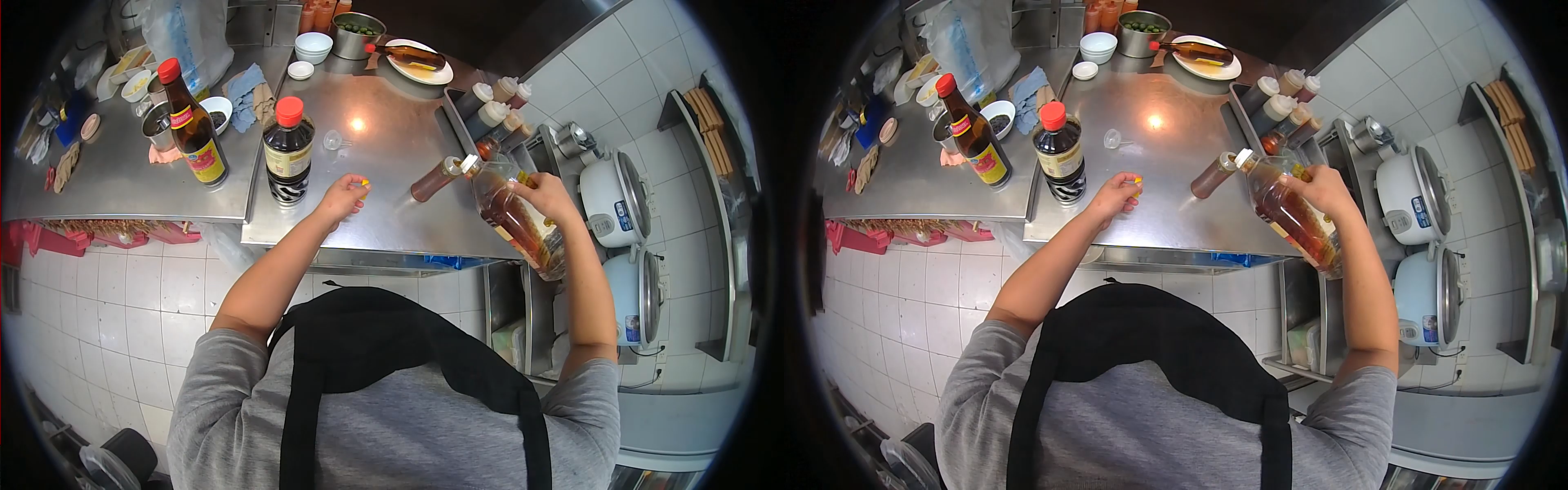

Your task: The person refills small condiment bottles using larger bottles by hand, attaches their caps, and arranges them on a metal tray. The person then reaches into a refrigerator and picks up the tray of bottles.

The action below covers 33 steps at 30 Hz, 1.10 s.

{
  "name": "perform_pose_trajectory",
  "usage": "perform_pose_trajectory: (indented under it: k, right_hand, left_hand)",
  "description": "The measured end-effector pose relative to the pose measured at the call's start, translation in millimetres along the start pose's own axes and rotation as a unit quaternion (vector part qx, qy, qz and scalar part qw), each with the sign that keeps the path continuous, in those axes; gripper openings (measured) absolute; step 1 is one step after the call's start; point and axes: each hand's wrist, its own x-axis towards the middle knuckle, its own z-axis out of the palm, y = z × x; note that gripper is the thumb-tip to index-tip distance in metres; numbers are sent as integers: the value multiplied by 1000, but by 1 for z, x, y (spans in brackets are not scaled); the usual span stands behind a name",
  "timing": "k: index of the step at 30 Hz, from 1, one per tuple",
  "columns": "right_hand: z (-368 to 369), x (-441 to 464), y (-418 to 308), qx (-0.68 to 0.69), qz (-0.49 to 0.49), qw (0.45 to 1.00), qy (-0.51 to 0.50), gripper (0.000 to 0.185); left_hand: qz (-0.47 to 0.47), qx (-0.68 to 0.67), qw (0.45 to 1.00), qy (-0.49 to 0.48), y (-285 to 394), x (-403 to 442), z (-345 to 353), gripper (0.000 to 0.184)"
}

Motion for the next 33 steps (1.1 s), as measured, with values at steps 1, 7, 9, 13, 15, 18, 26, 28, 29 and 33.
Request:
perform_pose_trajectory:
  k: [1,7,9,13,15,18,26,28,29,33]
  right_hand:
    - [2,0,1,4,1,1000,3,69]
    - [35,-14,20,98,-11,994,52,58]
    - [50,-18,27,161,10,985,58,57]
    - [83,-20,48,276,28,958,77,52]
    - [93,-31,49,358,42,930,72,48]
    - [102,-49,55,397,-23,912,102,40]
    - [111,-88,44,401,-179,898,22,30]
    - [122,-91,36,390,-217,895,-1,31]
    - [123,-96,29,382,-236,893,-18,31]
    - [148,-109,-2,406,-317,853,-82,31]
  left_hand:
    - [0,0,1000,0,0,0,0,35]
    - [16,-37,999,-1,3,2,2,37]
    - [36,-57,998,-19,9,1,5,39]
    - [112,-66,991,-35,26,1,30,43]
    - [162,4,986,-40,41,1,51,46]
    - [218,35,974,-58,76,-15,94,47]
    - [201,324,924,42,108,-89,130,36]
    - [160,397,900,81,106,-120,125,35]
    - [125,416,896,92,107,-138,123,35]
    - [235,404,880,83,81,-214,94,41]
